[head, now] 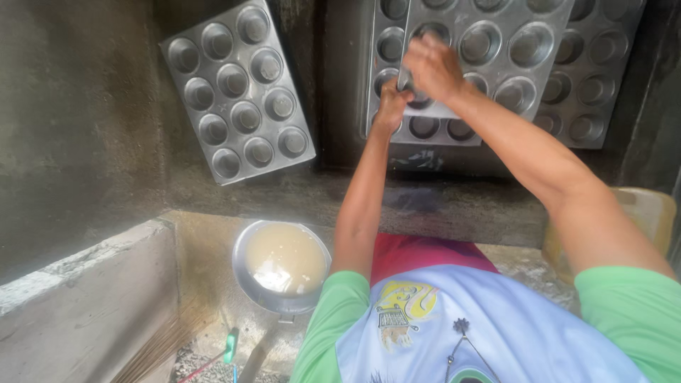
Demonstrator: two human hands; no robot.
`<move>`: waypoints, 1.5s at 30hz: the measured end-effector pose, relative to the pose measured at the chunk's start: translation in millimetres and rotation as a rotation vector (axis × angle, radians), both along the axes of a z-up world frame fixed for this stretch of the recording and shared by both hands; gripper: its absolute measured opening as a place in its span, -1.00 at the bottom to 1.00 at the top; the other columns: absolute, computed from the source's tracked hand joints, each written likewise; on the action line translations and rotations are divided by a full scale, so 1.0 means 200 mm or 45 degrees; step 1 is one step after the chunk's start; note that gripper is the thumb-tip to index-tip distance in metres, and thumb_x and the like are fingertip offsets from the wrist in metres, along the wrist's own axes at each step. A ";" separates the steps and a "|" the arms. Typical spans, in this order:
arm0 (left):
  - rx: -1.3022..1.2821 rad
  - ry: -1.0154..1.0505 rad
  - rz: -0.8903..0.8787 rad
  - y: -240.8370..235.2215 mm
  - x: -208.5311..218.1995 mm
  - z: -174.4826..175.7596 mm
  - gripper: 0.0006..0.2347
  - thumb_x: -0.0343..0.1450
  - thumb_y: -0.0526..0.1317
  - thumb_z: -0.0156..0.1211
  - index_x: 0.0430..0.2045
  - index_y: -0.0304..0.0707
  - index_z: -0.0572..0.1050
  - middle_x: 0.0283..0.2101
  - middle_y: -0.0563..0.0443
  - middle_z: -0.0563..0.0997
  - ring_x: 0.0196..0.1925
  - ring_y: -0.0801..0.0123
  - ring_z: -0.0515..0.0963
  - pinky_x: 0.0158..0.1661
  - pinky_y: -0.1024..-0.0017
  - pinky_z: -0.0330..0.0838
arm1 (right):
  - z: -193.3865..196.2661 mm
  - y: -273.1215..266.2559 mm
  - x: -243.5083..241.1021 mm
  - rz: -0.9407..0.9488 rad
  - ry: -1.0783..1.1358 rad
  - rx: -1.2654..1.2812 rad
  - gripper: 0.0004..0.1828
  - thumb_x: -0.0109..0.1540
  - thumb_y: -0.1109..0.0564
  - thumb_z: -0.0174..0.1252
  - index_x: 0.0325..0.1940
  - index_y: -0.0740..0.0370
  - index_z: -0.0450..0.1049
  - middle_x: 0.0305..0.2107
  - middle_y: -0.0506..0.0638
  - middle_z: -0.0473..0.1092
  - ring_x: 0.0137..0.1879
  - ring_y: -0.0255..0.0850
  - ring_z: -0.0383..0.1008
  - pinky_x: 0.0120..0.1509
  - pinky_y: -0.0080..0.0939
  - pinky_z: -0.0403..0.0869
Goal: The person scrubs multiple metal muffin trays with a steel wool pad in a concrete sink. They repeatedly dip the pad into a bucket of soapy water and scrub the individual cups of the trays, occasionally rinsing them under running water.
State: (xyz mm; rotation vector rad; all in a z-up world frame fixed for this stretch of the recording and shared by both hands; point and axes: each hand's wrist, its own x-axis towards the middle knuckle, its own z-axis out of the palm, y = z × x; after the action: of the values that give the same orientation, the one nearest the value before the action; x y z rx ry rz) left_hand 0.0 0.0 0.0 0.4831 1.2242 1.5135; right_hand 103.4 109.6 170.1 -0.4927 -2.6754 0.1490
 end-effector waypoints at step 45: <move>-0.663 1.322 0.845 -1.40 -1.08 1.27 -0.53 0.38 -0.36 0.34 0.19 -0.58 0.40 0.27 -0.34 0.45 0.30 -0.02 0.44 0.28 0.15 0.26 | -0.22 -0.32 -0.72 -0.199 0.237 -1.840 -0.26 0.18 0.04 0.48 0.33 0.32 0.31 0.13 0.14 0.39 0.24 -0.13 0.40 0.29 -0.07 0.41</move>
State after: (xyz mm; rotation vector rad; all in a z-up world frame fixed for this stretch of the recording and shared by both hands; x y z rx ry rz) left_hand -216.2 -280.6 253.3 0.5476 2.7128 1.3667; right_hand -40.8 46.0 126.1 -0.9692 -1.8925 1.9653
